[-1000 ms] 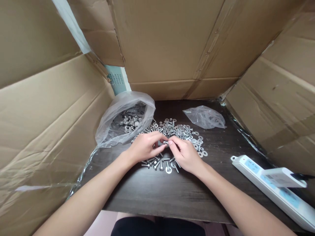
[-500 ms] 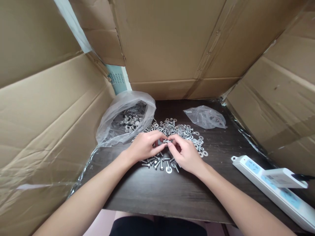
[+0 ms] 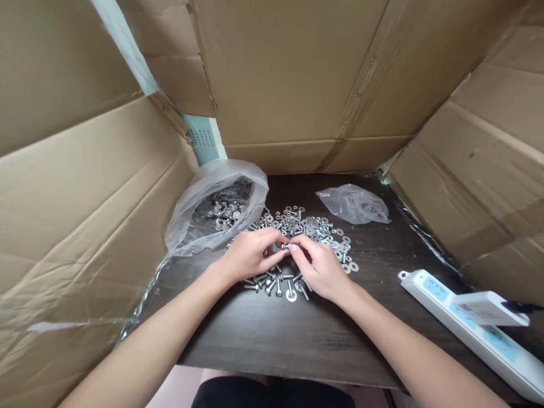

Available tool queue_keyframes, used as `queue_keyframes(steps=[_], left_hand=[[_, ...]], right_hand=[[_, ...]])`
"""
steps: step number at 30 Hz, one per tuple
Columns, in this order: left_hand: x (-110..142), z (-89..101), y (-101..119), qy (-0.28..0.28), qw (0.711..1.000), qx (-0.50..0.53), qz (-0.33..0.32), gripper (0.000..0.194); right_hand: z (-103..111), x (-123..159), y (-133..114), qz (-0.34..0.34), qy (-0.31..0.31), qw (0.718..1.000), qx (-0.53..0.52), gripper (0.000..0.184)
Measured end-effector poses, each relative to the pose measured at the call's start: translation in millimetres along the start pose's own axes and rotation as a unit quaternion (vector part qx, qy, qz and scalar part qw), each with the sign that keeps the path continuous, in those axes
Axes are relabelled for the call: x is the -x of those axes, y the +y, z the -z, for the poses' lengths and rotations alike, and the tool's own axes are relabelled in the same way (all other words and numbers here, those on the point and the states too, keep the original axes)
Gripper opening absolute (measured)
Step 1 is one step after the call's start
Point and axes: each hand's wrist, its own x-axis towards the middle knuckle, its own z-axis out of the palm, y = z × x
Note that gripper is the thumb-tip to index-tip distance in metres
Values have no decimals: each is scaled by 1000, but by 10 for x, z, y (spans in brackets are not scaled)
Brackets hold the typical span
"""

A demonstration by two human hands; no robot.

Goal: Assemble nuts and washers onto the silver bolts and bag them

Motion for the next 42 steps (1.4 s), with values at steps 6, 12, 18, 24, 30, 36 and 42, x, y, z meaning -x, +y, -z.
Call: queue_keyframes(steps=[6, 12, 18, 24, 30, 36, 42], left_hand=[[-8, 13, 5, 2, 1000, 3, 0, 17], [-5, 4, 8, -4, 1000, -2, 2, 17], [-3, -4, 7, -5, 1000, -3, 2, 17], [-4, 5, 18, -7, 1000, -3, 3, 17], [-2, 5, 19, -9, 1000, 4, 2, 16], [-4, 8, 23, -13, 1000, 0, 1, 17], [0, 10, 27, -18, 1000, 4, 10, 18]], right_hand=[[2, 12, -5, 5, 4, 1000, -9, 15], [5, 12, -4, 4, -6, 1000, -9, 16], [2, 4, -15, 2, -5, 1000, -8, 19], [3, 7, -15, 2, -9, 1000, -13, 18], [19, 6, -27, -2, -5, 1000, -20, 21], [3, 3, -13, 9, 0, 1000, -8, 20], [3, 3, -22, 6, -6, 1000, -16, 19]])
